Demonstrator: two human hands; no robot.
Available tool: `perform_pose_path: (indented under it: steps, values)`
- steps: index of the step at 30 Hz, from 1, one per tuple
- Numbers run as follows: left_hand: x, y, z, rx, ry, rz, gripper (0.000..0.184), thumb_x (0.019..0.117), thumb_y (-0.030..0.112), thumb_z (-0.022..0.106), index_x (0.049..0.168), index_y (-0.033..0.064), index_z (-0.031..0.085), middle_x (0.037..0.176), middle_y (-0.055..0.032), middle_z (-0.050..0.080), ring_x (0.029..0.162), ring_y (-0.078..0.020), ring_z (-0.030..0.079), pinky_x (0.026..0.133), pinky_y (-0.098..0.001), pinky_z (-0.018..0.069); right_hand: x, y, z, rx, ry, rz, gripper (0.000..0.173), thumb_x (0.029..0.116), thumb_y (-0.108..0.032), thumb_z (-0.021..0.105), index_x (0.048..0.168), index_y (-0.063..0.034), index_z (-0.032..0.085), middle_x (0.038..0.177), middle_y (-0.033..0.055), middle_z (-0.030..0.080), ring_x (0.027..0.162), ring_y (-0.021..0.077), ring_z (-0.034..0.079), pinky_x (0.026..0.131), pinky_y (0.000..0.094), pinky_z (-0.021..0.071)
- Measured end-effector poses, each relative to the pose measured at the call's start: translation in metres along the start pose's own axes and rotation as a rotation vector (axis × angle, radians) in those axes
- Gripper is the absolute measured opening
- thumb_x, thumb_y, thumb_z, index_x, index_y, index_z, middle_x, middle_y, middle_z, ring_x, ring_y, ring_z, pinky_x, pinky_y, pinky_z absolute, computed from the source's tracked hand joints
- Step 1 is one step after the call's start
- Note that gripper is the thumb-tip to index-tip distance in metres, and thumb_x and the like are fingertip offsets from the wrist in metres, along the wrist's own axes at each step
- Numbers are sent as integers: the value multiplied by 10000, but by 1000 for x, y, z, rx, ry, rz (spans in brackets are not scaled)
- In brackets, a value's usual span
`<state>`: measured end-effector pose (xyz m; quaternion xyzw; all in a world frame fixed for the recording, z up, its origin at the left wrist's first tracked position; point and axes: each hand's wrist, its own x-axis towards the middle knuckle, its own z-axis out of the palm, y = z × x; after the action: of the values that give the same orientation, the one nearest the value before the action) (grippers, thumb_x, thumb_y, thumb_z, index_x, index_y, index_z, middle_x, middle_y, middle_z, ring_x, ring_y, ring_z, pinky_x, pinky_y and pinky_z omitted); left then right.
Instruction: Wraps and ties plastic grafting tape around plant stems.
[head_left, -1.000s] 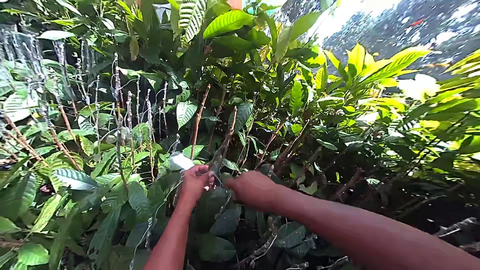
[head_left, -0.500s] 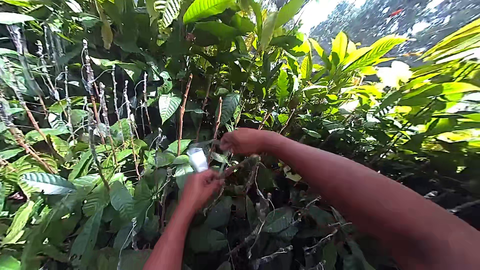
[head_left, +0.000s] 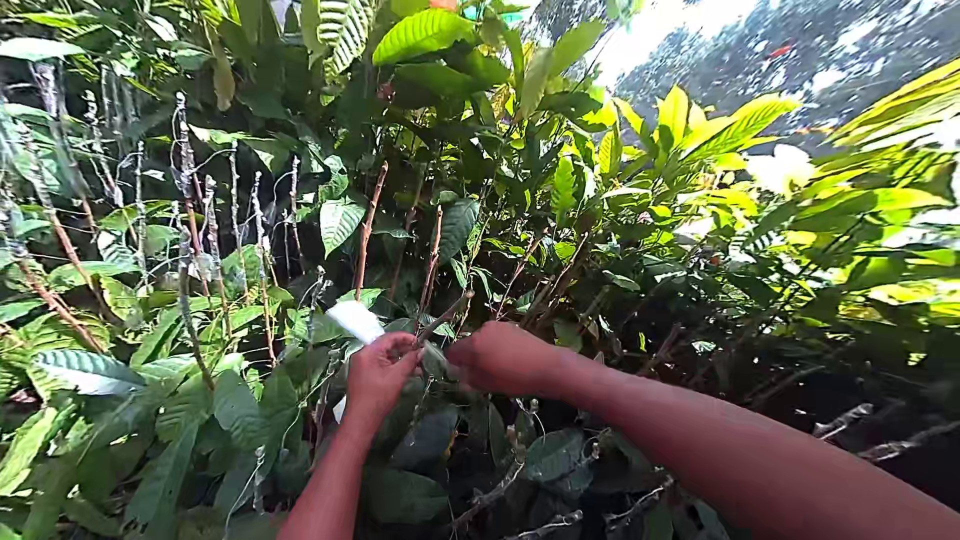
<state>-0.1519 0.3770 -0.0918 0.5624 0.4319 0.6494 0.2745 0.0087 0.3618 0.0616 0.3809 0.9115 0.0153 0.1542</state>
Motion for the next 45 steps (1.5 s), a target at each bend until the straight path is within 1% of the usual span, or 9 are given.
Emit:
perform_pose_path:
  steps: [6,14,18,25,30,34,38,42,45]
  values:
    - [-17,1,25,111,-263,57,180,928,170,726,1043,31,734,946,-67,751,774,-142,735,759,-372,636,26,5,-36,251,-39,-130,287,1033,-12,534,1306,38,608,1185,196,694,1042,260,681,926,451,543]
    - [-3,-2,4,-3,23,21,173,901,136,705,1038,32,723,912,-22,726,751,-59,687,722,-265,589,-5,-42,-4,0,4,13,283,1022,-136,597,1282,-27,607,1064,238,686,1027,444,671,866,642,516]
    - [-16,0,17,147,-287,89,281,897,206,767,1100,20,715,966,-96,745,815,-182,734,782,-415,629,14,-12,-37,319,-36,-115,262,1047,-67,544,1279,22,628,1057,160,698,832,198,640,713,376,524]
    - [-2,14,-10,177,-99,71,214,948,190,717,1111,51,721,912,-52,731,700,-126,720,681,-338,636,-23,-4,-4,181,87,51,315,1042,-160,561,1328,-68,659,1021,204,712,928,359,687,868,576,530]
    - [-10,18,14,242,-272,156,237,967,231,684,1115,59,754,962,-119,751,835,-244,732,824,-508,596,-36,-15,-43,631,137,-95,276,1057,-98,532,1322,-43,586,997,55,707,681,38,591,569,212,469]
    - [-5,25,-3,213,-253,134,226,968,244,670,1107,76,732,932,-44,741,718,-136,722,697,-368,636,-33,13,-28,196,166,87,308,1013,-149,608,1304,-49,621,1094,159,715,972,320,705,853,580,555]
    - [-14,28,21,198,-310,116,217,977,215,670,1111,58,738,944,-79,741,748,-177,720,741,-413,622,-27,-2,-48,380,167,36,269,1061,-101,537,1307,-27,616,1029,125,708,745,161,633,627,311,514]
    - [-10,28,10,234,-194,142,197,982,248,661,1072,102,758,954,-34,754,734,-131,726,730,-372,632,-15,41,-13,201,115,176,316,1013,-155,637,1290,-7,611,1115,163,716,1027,299,696,946,539,530]
    - [-9,28,8,223,-72,107,195,985,234,659,1070,85,752,920,-37,754,713,-126,722,704,-361,627,-40,19,17,268,196,192,298,1037,-207,596,1281,-44,649,998,149,726,896,264,712,868,483,567]
